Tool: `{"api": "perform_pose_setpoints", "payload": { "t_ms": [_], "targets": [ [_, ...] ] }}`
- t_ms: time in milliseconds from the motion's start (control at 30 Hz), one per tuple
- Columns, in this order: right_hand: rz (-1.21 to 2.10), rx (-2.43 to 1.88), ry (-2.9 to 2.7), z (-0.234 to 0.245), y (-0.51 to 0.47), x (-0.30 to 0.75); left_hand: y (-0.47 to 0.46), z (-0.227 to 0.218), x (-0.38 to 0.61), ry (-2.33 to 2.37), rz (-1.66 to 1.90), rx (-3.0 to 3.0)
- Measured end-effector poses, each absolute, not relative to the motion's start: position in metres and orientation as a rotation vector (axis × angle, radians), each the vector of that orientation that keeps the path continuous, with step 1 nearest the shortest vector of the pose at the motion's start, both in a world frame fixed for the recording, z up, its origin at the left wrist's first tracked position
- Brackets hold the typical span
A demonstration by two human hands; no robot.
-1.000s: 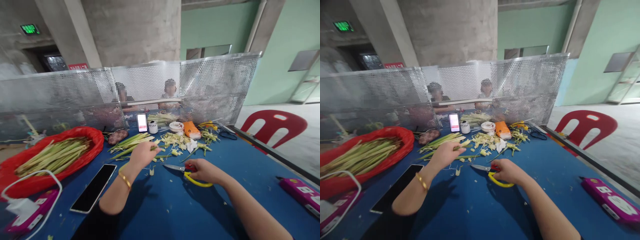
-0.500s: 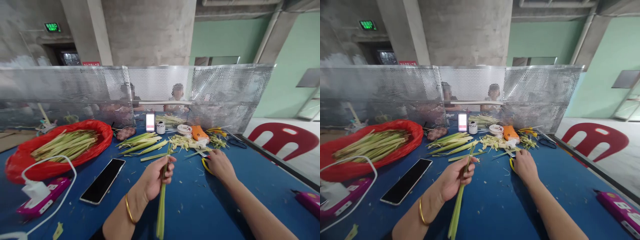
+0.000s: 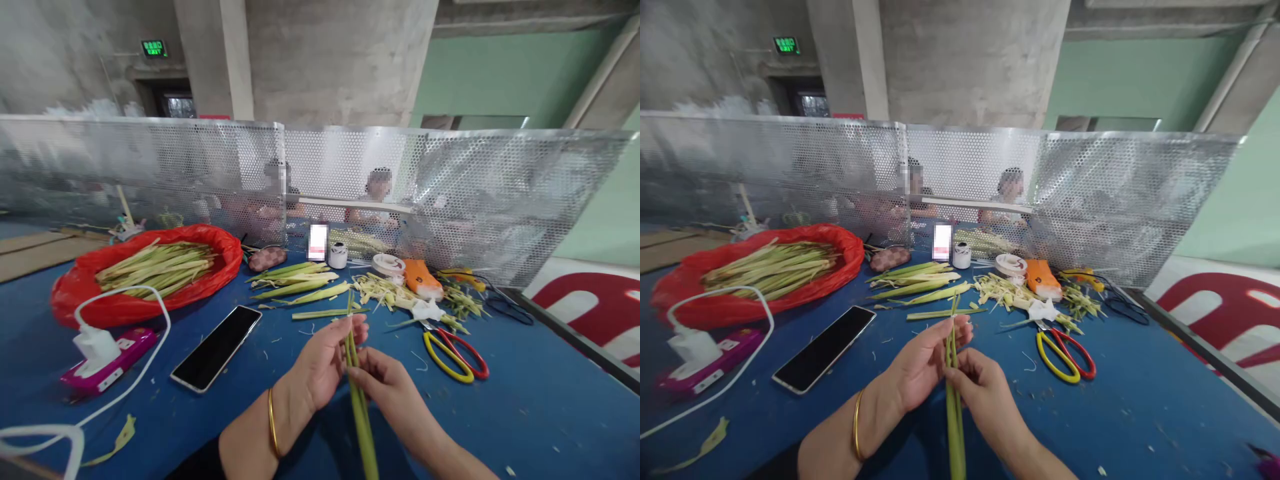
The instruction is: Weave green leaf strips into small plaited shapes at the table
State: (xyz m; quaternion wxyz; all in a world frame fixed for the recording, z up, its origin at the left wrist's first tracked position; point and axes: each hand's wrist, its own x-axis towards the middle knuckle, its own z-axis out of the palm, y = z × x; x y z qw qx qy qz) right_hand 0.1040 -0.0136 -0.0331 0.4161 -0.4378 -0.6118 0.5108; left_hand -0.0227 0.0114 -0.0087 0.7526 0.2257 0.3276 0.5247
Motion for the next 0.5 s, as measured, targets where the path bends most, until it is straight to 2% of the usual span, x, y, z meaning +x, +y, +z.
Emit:
{"api": "perform_pose_setpoints", "payload": {
  "t_ms": [200, 500],
  "targets": [
    [1.488, -1.136, -1.467, -0.027, -0.018, 0.118, 0.013, -0.007, -0.026, 1.022, 1.261, 0.794],
    [1.385, -1.125, -1.490, -0.022, -0.020, 0.116, 0.008, -0.009, -0.024, 0.922, 1.099, 0.733]
  ]
}}
